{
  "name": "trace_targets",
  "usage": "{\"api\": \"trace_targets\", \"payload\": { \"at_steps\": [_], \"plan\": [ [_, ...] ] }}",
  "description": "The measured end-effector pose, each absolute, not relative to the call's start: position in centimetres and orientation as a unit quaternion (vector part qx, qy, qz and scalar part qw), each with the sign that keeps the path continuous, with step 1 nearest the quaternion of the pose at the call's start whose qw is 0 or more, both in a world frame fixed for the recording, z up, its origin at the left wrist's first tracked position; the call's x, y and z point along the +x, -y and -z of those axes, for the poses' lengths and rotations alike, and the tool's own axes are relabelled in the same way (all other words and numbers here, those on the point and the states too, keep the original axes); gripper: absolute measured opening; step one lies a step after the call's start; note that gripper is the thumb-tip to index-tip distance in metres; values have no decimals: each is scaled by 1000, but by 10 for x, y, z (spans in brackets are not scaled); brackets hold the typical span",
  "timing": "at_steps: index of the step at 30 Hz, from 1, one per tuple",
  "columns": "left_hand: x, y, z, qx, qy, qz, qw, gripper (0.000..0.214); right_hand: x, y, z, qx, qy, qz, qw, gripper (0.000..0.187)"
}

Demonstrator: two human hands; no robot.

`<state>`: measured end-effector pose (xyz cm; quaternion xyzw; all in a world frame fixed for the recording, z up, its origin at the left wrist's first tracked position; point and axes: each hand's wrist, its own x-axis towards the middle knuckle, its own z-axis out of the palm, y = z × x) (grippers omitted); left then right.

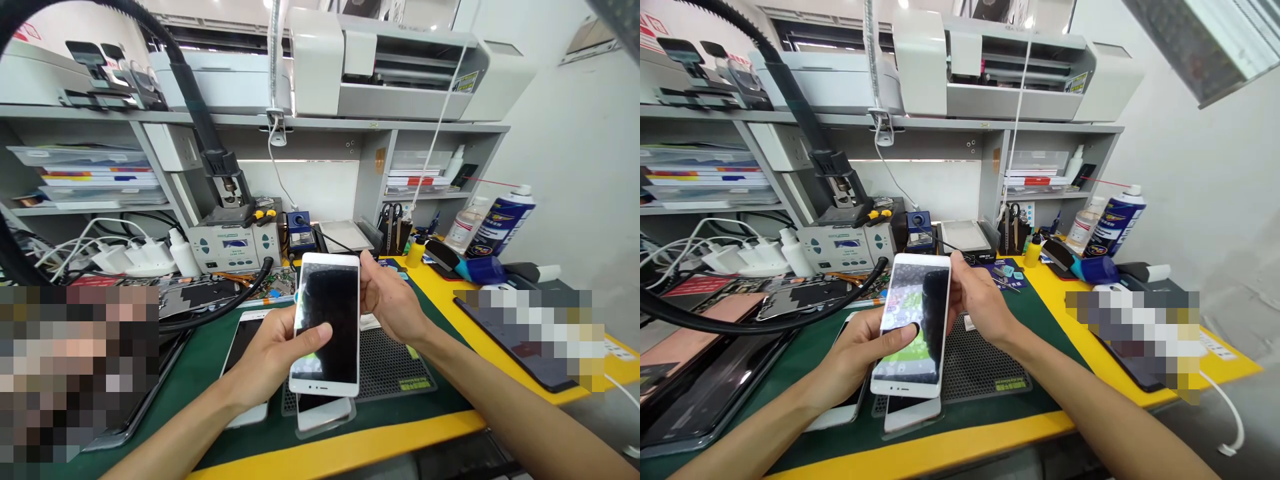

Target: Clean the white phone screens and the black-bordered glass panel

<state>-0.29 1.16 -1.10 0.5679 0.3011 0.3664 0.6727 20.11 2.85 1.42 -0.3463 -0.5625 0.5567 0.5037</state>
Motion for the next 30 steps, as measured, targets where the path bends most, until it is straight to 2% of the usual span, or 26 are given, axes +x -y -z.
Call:
{"api": "trace_targets", "payload": {
  "at_steps": [5,11,18,25,28,30],
  "plan": [
    [-3,-12,11,568,-314,-360,670,32,201,-25,-20,-338,564,-581,480,67],
    [-4,-14,14,578,-320,-350,664,33,202,-26,-17,-323,561,-589,483,60],
    [-3,-11,13,638,-312,-396,582,29,202,-30,-14,-319,547,-590,501,53],
    [1,-15,14,514,-337,-372,695,40,201,-34,-12,-351,536,-589,492,55],
    [0,-18,11,531,-347,-363,683,41,201,-33,-11,-367,559,-570,477,59],
    [0,-19,9,550,-345,-395,651,33,201,-31,-11,-381,582,-545,468,61]
  ]
}}
